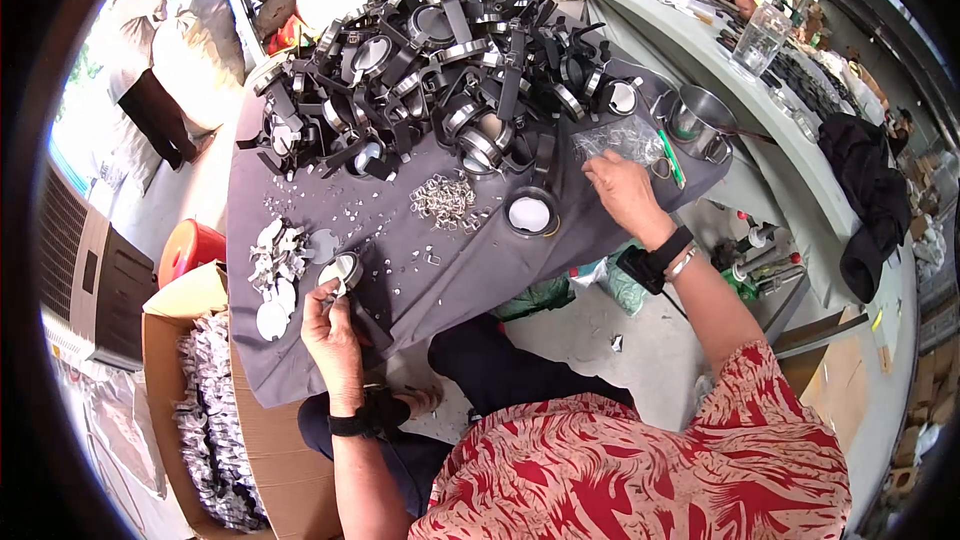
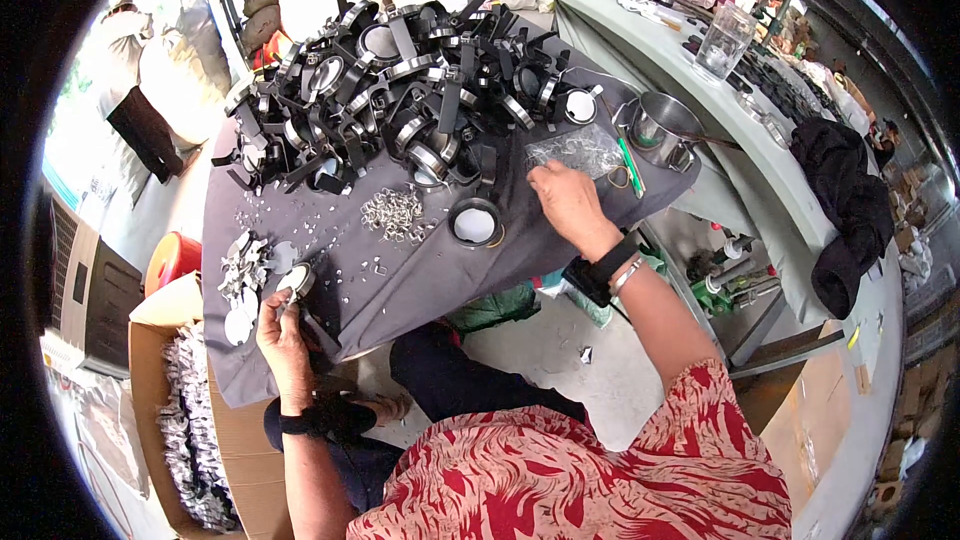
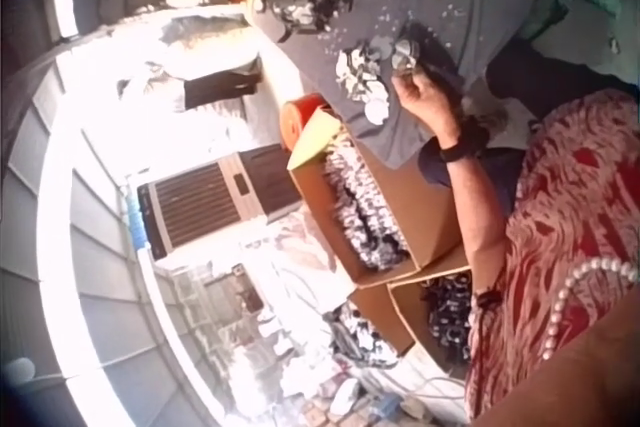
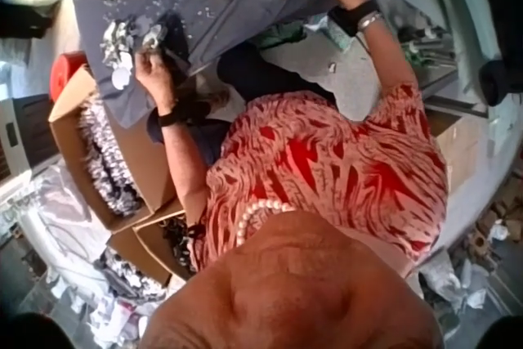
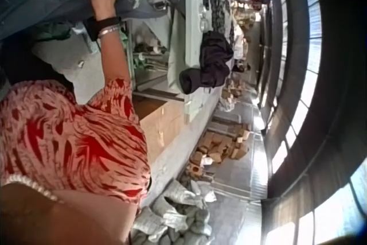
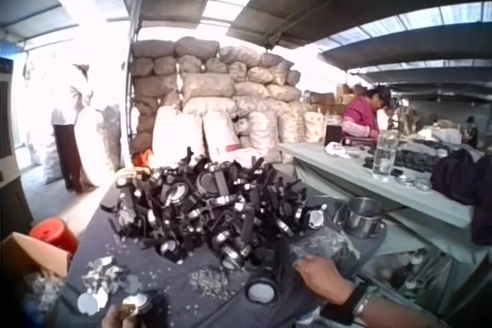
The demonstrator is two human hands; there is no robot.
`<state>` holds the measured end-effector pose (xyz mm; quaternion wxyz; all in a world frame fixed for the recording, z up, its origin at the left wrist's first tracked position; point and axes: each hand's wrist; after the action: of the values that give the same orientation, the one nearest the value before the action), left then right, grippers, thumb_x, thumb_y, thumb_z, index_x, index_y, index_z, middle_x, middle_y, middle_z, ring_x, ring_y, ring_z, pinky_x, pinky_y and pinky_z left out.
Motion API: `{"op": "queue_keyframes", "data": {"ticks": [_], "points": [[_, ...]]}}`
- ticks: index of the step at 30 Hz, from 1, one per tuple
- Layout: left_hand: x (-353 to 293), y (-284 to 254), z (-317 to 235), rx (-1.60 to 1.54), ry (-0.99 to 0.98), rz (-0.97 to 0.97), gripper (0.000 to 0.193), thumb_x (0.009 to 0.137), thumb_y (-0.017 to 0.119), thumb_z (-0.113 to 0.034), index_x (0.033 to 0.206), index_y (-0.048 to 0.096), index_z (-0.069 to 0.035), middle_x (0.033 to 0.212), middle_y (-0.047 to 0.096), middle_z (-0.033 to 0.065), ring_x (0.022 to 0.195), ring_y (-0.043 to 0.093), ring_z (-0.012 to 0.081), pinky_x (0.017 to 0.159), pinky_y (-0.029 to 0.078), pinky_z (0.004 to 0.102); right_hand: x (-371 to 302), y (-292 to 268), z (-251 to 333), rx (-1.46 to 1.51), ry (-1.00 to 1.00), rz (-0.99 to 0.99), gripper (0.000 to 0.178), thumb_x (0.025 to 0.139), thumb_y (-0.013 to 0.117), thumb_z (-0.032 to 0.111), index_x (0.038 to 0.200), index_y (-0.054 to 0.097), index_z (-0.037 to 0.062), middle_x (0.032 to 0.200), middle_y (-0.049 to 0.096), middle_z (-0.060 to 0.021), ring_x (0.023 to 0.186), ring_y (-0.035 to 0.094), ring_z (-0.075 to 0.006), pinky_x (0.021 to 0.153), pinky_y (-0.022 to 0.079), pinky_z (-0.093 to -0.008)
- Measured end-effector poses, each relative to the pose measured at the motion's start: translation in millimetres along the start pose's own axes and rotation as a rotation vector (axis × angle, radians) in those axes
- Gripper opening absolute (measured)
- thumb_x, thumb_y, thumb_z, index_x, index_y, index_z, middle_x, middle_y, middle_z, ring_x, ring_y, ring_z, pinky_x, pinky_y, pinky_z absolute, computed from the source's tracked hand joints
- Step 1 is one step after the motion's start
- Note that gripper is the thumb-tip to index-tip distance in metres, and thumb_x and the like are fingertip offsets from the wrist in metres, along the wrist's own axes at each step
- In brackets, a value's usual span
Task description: Assembling small metal and plastic components for a manufacturing task at a workbench.
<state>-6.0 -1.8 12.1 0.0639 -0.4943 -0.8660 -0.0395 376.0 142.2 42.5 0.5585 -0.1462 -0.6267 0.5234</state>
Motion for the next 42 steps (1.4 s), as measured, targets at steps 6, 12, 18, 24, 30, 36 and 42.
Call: {"op": "queue_keyframes", "data": {"ticks": [6,12,18,24,30,36,42], "points": [[0.6,-3.9,1.5,-0.014,-0.019,-0.001,0.014,0.089,0.05,-0.002,0.101,0.057,-0.007,0.057,0.045,-0.0063,0.043,0.035,0.0009,0.035,0.031,0.0181,-4.7,7.6,-27.7,-0.209,-0.204,0.18,0.007,0.08,0.055,0.008,0.081,0.06,0.0034,0.08,0.058,-0.014,0.07,0.061,-0.033,0.059,0.049,-0.0414],[-1.7,-5.2,3.5,-0.033,0.009,0.027,0.013,0.09,0.052,-0.004,0.101,0.058,-0.007,0.062,0.049,-0.0059,0.044,0.04,0.0017,0.038,0.032,0.0178,6.1,4.6,-16.8,-0.445,-0.465,0.296,0.006,0.078,0.051,0.009,0.077,0.053,0.003,0.075,0.056,-0.0131,0.066,0.062,-0.0275,0.056,0.05,-0.0392],[0.8,1.1,1.1,-0.086,-0.045,0.039,0.015,0.089,0.051,-0.001,0.102,0.056,-0.007,0.06,0.049,-0.0048,0.042,0.041,0.0024,0.037,0.033,0.0194,9.0,1.4,-29.7,-0.415,-0.4,0.373,0.004,0.077,0.052,0.005,0.079,0.051,0.0009,0.077,0.058,-0.0165,0.07,0.061,-0.0339,0.061,0.05,-0.0419],[-0.1,-2.9,1.0,-0.069,-0.074,0.026,0.013,0.089,0.052,-0.003,0.101,0.055,-0.007,0.058,0.05,-0.0039,0.039,0.04,0.003,0.035,0.032,0.0205,8.4,7.7,-30.1,-0.056,-0.18,0.233,0.011,0.074,0.054,0.0,0.085,0.051,-0.0009,0.078,0.058,-0.0182,0.073,0.059,-0.0364,0.065,0.048,-0.0429],[-1.0,-0.1,-3.1,-0.055,-0.07,0.008,0.015,0.089,0.051,-0.004,0.102,0.058,-0.007,0.056,0.048,-0.0055,0.04,0.037,0.0019,0.036,0.031,0.0189,11.1,-1.8,37.1,0.541,0.197,0.017,0.01,0.079,0.059,-0.001,0.089,0.058,-0.0006,0.07,0.059,-0.0069,0.055,0.053,-0.0155,0.052,0.043,-0.0264],[-2.2,0.6,-3.3,-0.052,-0.064,-0.021,0.015,0.087,0.05,-0.001,0.098,0.057,-0.008,0.058,0.049,-0.0058,0.041,0.037,0.0012,0.036,0.03,0.0194,20.0,27.1,170.6,1.348,0.309,0.212,0.003,0.082,0.064,0.004,0.083,0.062,0.001,0.064,0.057,0.0012,0.05,0.047,-0.0033,0.045,0.037,-0.0193],[-2.7,1.4,-1.5,-0.044,-0.064,-0.006,0.017,0.086,0.049,0.0,0.099,0.056,-0.008,0.061,0.052,-0.0042,0.043,0.039,0.0013,0.038,0.031,0.0194,14.0,91.7,243.1,1.507,0.334,0.341,0.007,0.084,0.063,0.006,0.081,0.062,-0.0004,0.062,0.056,0.0015,0.051,0.05,-0.0038,0.045,0.04,-0.0207]]}}
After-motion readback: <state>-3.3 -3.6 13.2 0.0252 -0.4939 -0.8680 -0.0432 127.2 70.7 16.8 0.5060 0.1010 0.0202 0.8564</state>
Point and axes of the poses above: each hand's wrist, its own x-axis towards the middle knuckle, its own y-axis out of the palm, z = x × y
